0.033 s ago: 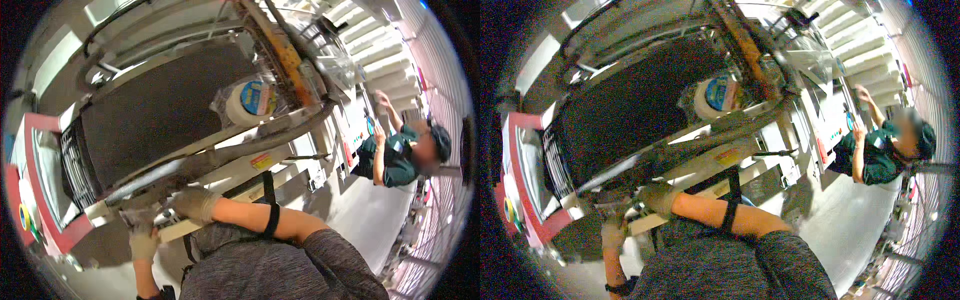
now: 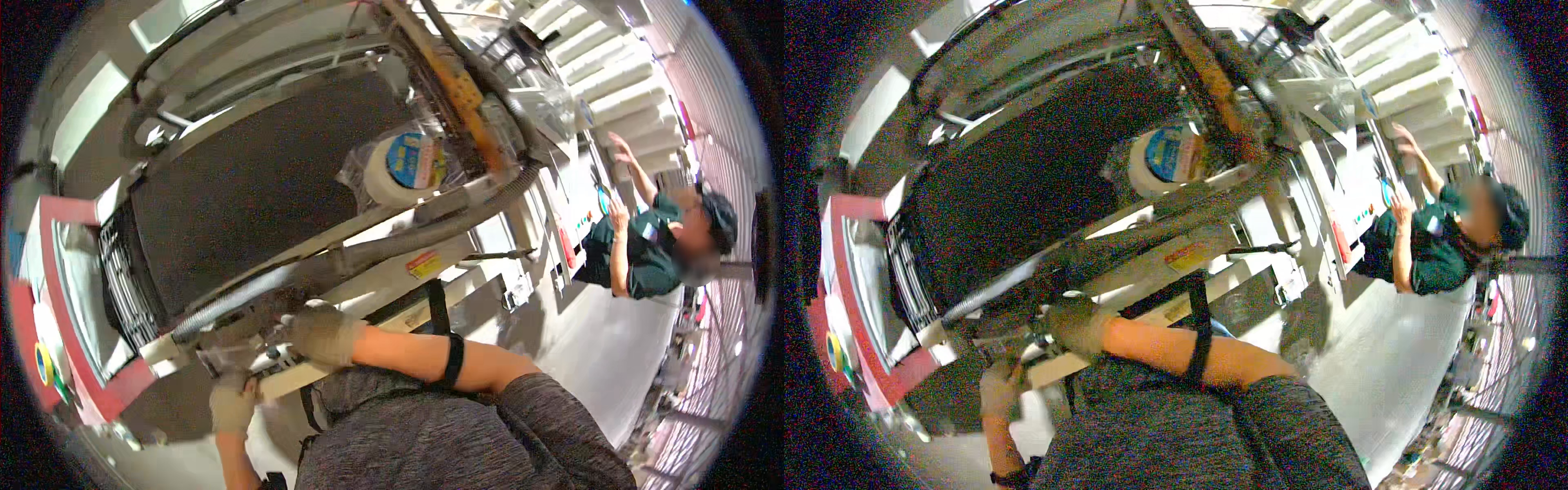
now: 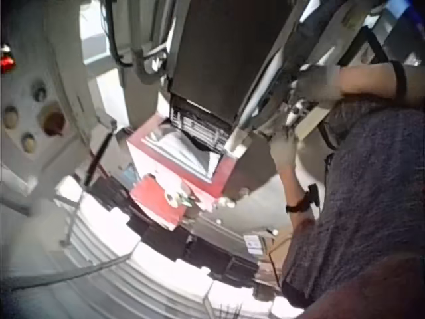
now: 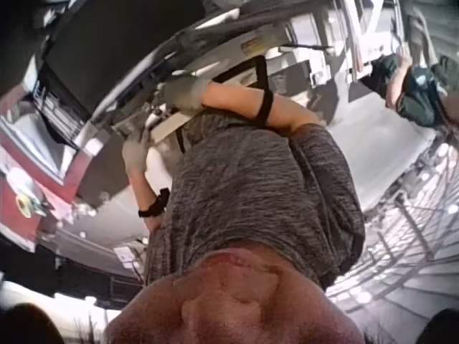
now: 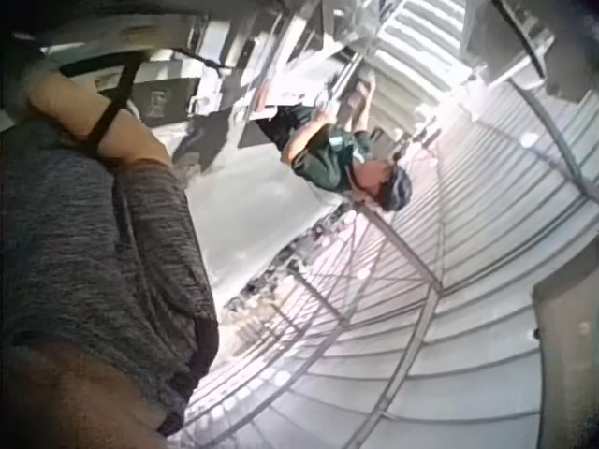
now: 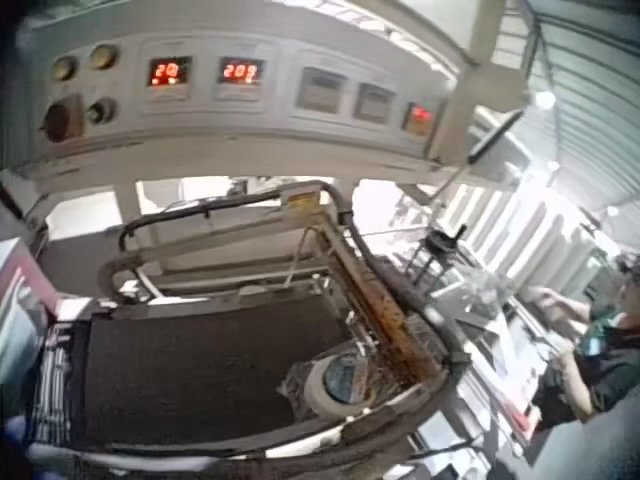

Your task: Operating a shrink-wrap machine to package plastic containers.

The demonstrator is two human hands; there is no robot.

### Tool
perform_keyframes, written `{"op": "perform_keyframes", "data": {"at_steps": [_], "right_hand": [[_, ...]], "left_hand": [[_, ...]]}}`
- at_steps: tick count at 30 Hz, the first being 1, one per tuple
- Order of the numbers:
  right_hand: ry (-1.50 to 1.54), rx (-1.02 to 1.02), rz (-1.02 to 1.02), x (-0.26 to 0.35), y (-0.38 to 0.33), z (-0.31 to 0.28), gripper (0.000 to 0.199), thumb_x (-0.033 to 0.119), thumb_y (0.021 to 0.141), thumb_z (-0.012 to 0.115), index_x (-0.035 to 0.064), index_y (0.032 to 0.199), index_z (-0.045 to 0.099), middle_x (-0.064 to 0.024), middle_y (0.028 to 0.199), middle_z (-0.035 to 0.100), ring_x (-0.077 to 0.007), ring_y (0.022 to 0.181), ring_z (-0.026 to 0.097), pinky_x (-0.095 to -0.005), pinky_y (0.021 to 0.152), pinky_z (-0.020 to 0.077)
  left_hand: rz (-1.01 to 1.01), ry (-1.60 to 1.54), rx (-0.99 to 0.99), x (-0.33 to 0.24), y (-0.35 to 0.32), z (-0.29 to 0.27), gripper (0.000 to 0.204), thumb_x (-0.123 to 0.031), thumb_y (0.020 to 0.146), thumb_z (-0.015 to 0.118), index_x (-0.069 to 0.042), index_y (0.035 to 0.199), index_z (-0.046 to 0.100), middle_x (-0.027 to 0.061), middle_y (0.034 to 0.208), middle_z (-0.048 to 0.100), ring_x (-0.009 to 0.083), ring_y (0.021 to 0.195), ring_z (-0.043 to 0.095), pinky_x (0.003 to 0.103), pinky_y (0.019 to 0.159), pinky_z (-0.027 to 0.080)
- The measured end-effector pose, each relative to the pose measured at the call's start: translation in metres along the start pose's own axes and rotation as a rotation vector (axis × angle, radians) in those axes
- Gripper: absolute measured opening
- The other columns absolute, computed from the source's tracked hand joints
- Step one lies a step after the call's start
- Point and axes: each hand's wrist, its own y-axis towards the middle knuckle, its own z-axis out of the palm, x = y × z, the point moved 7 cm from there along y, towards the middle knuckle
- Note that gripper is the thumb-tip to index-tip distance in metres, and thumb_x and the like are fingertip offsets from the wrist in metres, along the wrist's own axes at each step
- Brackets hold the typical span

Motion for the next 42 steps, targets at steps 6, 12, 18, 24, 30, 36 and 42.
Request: {"op": "perform_keyframes", "data": {"at_steps": [6,12,18,24,30,36,42], "right_hand": [[0.211,0.019,0.293,-0.028,-0.090,-0.039,0.031,0.033,0.087,0.044,0.0088,0.102,0.058,-0.0118,0.093,0.058,-0.0274,0.079,0.059,-0.0404,0.066,0.0477],[0.331,-0.065,0.730,-0.059,-0.225,-0.047,0.029,0.034,0.086,0.046,0.0097,0.088,0.061,-0.0126,0.092,0.057,-0.0303,0.081,0.057,-0.0393,0.069,0.0464],[0.291,-0.175,1.092,-0.088,-0.334,-0.030,0.020,0.027,0.084,0.053,0.0101,0.085,0.063,-0.0104,0.085,0.061,-0.0255,0.074,0.057,-0.0348,0.069,0.0454],[1.103,-0.979,1.413,-0.090,-0.412,0.025,0.017,0.019,0.078,0.051,0.0097,0.086,0.063,-0.0054,0.085,0.062,-0.0200,0.079,0.057,-0.0313,0.069,0.0457],[0.505,-0.646,1.222,-0.138,-0.392,-0.001,0.022,0.025,0.082,0.051,0.0073,0.090,0.061,-0.0063,0.083,0.062,-0.0207,0.072,0.058,-0.0317,0.068,0.0470],[0.729,-1.021,1.181,-0.170,-0.416,0.004,0.022,0.023,0.079,0.063,0.0045,0.091,0.061,-0.0063,0.086,0.063,-0.0112,0.075,0.059,-0.0235,0.066,0.0469],[1.053,-1.087,1.368,-0.189,-0.405,-0.040,0.016,0.016,0.078,0.062,0.0023,0.087,0.063,-0.0048,0.077,0.063,-0.0117,0.067,0.059,-0.0228,0.061,0.0480]], "left_hand": [[0.189,-0.466,-0.297,-0.117,0.009,-0.170,0.013,-0.007,0.072,0.062,-0.003,0.084,0.059,0.0102,0.079,0.061,0.0220,0.068,0.060,0.030,0.064,0.047],[0.804,0.099,-0.121,-0.250,0.140,-0.211,0.022,-0.012,0.072,0.062,-0.005,0.093,0.059,0.0122,0.097,0.059,0.0275,0.088,0.058,0.035,0.077,0.046],[0.967,0.364,0.165,-0.361,0.251,-0.137,0.064,-0.026,0.067,0.066,-0.011,0.125,0.042,0.0170,0.128,0.039,0.0341,0.118,0.038,0.039,0.097,0.035],[0.974,0.247,0.489,-0.428,0.343,-0.051,0.073,-0.027,0.069,0.063,-0.008,0.131,0.032,0.0184,0.134,0.029,0.0351,0.121,0.034,0.039,0.101,0.032],[0.429,0.414,0.802,-0.423,0.331,-0.050,0.052,-0.019,0.069,0.069,-0.007,0.117,0.051,0.0131,0.118,0.053,0.0254,0.106,0.049,0.037,0.095,0.038],[0.666,0.167,0.567,-0.431,0.327,-0.072,0.055,-0.031,0.069,0.070,-0.006,0.114,0.052,0.0144,0.112,0.055,0.0260,0.099,0.054,0.036,0.093,0.039],[0.487,-0.239,0.823,-0.376,0.359,-0.033,0.048,-0.013,0.074,0.066,-0.001,0.117,0.047,0.0136,0.115,0.053,0.0199,0.106,0.050,0.033,0.089,0.042]]}}
